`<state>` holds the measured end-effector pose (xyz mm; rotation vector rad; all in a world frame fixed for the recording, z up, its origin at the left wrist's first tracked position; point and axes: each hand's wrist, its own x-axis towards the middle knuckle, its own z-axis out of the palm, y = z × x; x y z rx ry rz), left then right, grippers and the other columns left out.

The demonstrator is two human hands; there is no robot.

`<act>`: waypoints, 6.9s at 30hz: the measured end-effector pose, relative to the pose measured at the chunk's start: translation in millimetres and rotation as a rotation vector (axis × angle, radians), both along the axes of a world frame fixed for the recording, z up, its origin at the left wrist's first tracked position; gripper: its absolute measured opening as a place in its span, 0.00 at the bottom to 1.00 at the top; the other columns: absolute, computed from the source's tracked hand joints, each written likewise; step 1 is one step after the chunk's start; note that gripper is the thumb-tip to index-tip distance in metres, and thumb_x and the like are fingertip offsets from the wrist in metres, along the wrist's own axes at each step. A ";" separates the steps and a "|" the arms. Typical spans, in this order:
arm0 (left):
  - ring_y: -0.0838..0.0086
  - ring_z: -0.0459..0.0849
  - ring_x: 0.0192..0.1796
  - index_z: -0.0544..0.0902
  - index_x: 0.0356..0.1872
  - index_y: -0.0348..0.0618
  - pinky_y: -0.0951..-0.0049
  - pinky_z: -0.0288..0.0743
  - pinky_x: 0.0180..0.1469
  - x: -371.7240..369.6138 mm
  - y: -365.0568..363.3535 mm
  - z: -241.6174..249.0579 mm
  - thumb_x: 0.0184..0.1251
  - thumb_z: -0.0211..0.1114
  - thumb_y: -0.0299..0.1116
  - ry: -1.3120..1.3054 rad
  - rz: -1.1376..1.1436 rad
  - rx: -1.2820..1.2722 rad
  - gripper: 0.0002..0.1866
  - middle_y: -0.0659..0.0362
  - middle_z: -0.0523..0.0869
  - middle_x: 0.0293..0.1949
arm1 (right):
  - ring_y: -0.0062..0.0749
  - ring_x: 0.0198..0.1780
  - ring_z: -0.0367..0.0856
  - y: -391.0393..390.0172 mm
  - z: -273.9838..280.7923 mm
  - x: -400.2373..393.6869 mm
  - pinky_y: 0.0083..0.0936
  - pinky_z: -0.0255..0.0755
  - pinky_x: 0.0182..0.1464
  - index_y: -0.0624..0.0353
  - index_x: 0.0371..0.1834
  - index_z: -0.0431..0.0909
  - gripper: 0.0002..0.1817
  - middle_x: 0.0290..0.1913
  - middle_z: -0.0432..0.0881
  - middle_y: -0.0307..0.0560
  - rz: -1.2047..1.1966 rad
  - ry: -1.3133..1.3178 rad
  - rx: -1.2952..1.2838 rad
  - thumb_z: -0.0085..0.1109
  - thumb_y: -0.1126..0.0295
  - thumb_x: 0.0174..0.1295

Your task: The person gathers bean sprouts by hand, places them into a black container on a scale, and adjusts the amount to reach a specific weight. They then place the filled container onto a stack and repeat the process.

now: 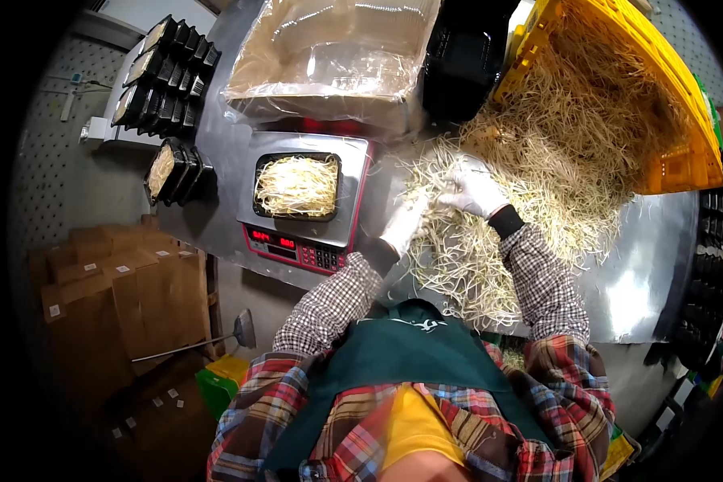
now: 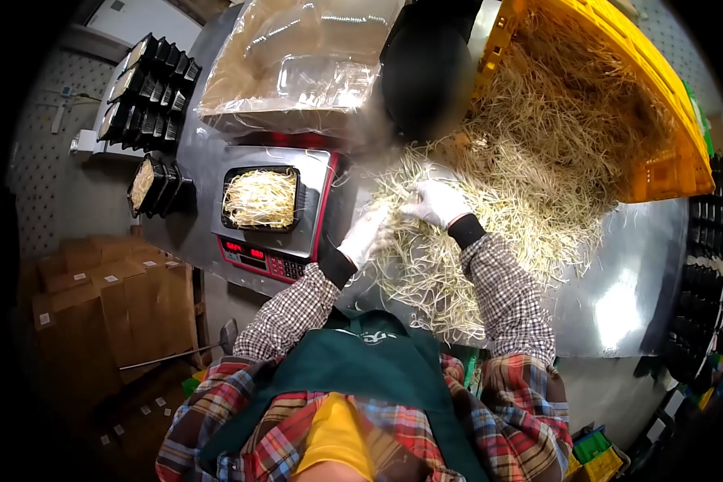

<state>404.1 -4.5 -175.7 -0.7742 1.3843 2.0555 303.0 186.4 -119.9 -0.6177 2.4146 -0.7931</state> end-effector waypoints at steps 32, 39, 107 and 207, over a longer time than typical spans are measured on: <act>0.66 0.69 0.74 0.63 0.75 0.34 0.67 0.59 0.77 -12.3 -302.3 78.0 0.80 0.37 0.62 0.916 0.226 -0.435 0.41 0.46 0.70 0.72 | 0.41 0.48 0.83 -155.6 157.8 28.8 0.32 0.78 0.50 0.59 0.56 0.75 0.12 0.51 0.82 0.50 0.175 0.239 -0.362 0.51 0.67 0.74; 0.60 0.74 0.70 0.69 0.72 0.37 0.63 0.62 0.74 -25.1 -276.6 93.2 0.80 0.48 0.43 1.248 0.170 -0.725 0.27 0.45 0.75 0.68 | 0.57 0.59 0.77 -265.8 82.8 22.0 0.42 0.73 0.61 0.60 0.68 0.66 0.35 0.58 0.78 0.60 0.309 0.530 -0.133 0.67 0.60 0.59; 0.57 0.79 0.58 0.75 0.67 0.42 0.57 0.71 0.62 14.4 -280.9 115.3 0.58 0.66 0.28 1.375 -0.689 -1.110 0.31 0.50 0.81 0.57 | 0.44 0.50 0.80 -272.9 45.2 -28.9 0.37 0.76 0.55 0.51 0.41 0.86 0.11 0.45 0.84 0.44 0.135 0.639 -0.272 0.66 0.63 0.55; 0.55 0.76 0.66 0.77 0.65 0.44 0.54 0.63 0.68 -27.7 -240.2 110.3 0.68 0.60 0.30 1.453 -0.500 -1.175 0.23 0.50 0.80 0.63 | 0.43 0.43 0.81 -180.7 64.2 58.1 0.35 0.77 0.48 0.52 0.39 0.85 0.07 0.41 0.82 0.44 -0.148 0.794 -0.021 0.66 0.68 0.58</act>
